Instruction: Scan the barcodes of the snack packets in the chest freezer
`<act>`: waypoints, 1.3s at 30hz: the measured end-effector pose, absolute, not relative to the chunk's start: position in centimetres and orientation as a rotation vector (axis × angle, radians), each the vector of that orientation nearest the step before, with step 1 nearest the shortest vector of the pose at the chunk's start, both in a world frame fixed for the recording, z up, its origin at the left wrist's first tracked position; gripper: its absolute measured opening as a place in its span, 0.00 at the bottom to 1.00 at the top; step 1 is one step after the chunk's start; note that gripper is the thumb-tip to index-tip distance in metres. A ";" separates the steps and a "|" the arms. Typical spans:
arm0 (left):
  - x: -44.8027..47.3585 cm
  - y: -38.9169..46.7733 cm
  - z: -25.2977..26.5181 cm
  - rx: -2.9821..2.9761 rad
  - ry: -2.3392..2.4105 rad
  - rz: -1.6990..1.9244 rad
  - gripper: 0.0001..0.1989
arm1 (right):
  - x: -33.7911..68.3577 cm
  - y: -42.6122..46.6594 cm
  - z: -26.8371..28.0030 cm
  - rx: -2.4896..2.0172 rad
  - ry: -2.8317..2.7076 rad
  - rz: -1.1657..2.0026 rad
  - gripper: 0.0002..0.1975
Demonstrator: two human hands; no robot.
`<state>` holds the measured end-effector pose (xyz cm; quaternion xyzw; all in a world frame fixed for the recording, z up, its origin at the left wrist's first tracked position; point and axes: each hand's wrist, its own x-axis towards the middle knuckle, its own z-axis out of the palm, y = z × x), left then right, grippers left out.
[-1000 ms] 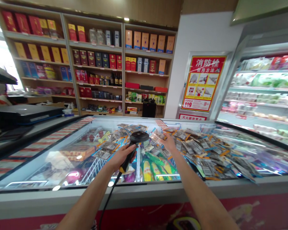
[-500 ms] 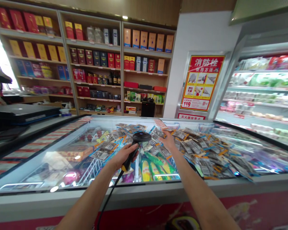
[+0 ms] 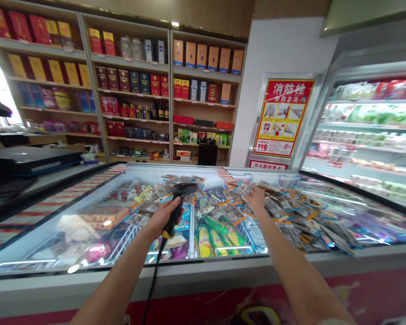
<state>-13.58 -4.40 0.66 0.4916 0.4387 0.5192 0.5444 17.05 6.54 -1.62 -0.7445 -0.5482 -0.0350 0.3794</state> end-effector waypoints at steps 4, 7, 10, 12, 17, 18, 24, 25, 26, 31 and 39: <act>-14.6 -4.7 0.7 1.180 1.063 1.244 0.18 | 17.2 5.6 -1.7 -2.111 -1.264 -0.149 0.24; -15.0 -5.0 0.6 1.216 1.055 1.238 0.18 | 15.6 5.2 -1.8 -2.051 -1.322 -0.291 0.22; -15.0 -5.2 0.4 1.163 1.043 1.269 0.17 | 12.3 5.2 -1.7 -1.872 -1.490 -0.352 0.19; -15.1 -5.2 0.3 1.128 1.028 1.286 0.17 | 9.3 5.3 -1.6 -1.781 -1.649 -0.295 0.19; -15.6 -5.1 -0.3 1.115 0.982 1.309 0.18 | 2.6 5.9 -1.4 -1.788 -1.900 -0.094 0.22; -15.7 -5.0 -0.3 1.121 0.979 1.314 0.18 | 1.7 6.2 -1.5 -1.801 -1.921 -0.060 0.23; -15.9 -4.0 0.1 1.127 0.966 1.321 0.19 | -0.6 8.5 -3.5 -1.844 -1.911 -0.001 0.23; -15.8 -3.7 0.4 1.129 0.961 1.327 0.19 | -0.6 8.8 -3.9 -1.842 -1.910 -0.010 0.23; -15.7 -3.3 0.7 1.137 0.952 1.337 0.18 | -0.5 9.2 -4.1 -1.839 -1.907 -0.011 0.24; -15.0 -1.4 1.2 1.184 0.885 1.367 0.18 | 0.6 10.1 -5.0 -1.826 -1.878 0.010 0.29; -14.5 0.4 -1.0 1.256 0.814 1.216 0.18 | 4.0 10.2 -4.5 -1.597 -1.901 -0.094 0.28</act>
